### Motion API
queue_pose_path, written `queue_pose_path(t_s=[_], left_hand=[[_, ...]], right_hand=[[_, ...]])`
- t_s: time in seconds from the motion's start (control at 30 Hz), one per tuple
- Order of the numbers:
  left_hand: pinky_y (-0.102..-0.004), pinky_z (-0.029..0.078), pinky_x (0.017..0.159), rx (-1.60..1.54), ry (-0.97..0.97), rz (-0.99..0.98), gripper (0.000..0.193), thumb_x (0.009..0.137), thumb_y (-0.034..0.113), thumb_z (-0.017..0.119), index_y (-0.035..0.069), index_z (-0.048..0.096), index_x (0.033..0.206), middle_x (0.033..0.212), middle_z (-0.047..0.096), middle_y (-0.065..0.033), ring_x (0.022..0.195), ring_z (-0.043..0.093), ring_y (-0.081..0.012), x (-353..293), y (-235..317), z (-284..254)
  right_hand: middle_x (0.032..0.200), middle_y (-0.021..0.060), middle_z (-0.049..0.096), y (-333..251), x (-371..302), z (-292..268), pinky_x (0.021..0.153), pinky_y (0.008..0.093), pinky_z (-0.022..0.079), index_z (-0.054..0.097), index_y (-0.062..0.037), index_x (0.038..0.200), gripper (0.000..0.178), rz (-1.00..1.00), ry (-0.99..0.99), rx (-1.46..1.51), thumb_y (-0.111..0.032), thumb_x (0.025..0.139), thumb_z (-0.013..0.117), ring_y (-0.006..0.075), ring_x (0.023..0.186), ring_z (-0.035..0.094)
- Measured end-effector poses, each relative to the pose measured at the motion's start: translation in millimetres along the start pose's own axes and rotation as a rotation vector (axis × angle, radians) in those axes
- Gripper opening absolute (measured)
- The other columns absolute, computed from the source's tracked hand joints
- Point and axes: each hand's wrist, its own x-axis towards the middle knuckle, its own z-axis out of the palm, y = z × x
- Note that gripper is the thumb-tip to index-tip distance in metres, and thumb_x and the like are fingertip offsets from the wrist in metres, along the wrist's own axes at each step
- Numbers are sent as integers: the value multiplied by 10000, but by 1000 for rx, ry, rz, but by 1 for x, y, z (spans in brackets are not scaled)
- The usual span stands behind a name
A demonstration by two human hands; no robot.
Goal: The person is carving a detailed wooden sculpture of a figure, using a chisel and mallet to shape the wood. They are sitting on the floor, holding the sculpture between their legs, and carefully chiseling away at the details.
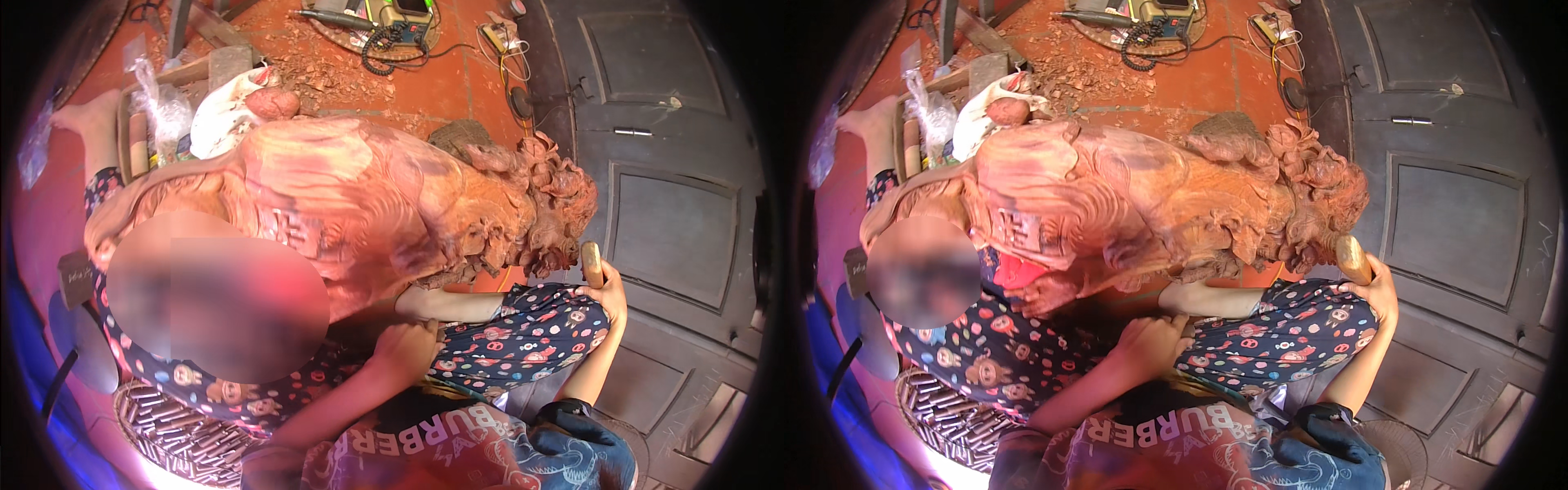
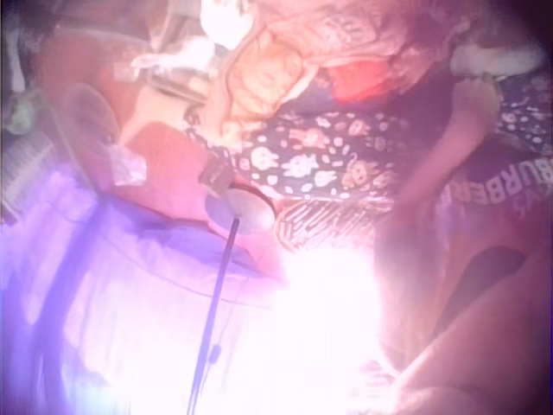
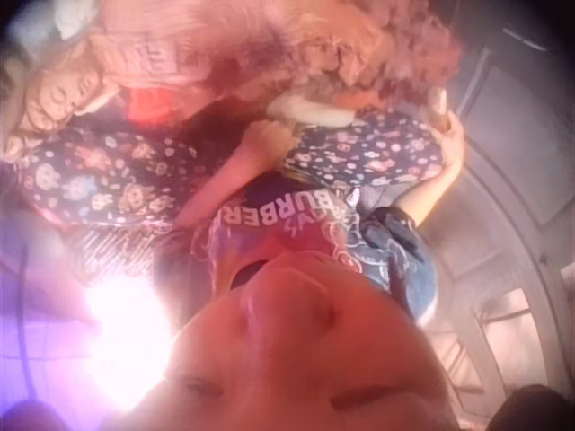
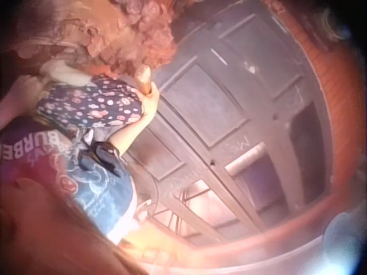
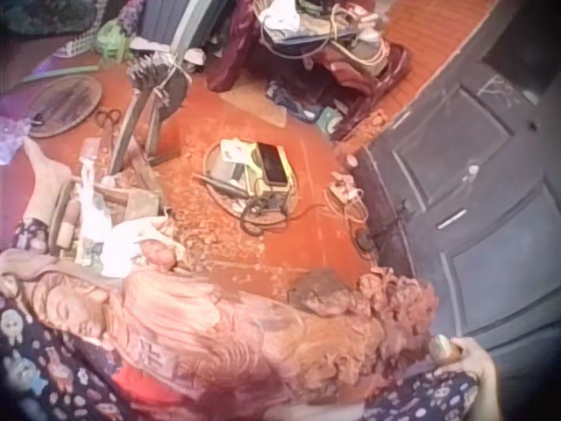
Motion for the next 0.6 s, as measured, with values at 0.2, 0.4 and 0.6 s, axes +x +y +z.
queue_pose_path(t_s=[0.2,0.4,0.6], left_hand=[[-462,516,661,-85,-45,37,411,903,293,572,-15,559,1174,789,673,-176,734,670,-353,-6,-6,2],[-467,513,639,-168,-18,89,423,903,290,580,-30,551,1177,764,666,-188,705,666,-360,-17,-17,9],[-467,511,611,-231,44,172,431,902,292,588,-43,545,1170,740,657,-201,676,660,-367,-22,-30,28]], right_hand=[[889,29,581,12,2,-3,755,296,452,588,-24,959,506,94,12,168,-114,547,867,157,844,551],[956,57,585,29,3,-10,806,325,474,553,-52,1070,578,168,-22,252,-207,604,859,193,904,584],[965,55,596,12,0,-9,826,321,463,554,-51,1101,618,280,-15,262,-191,588,869,194,914,573]])
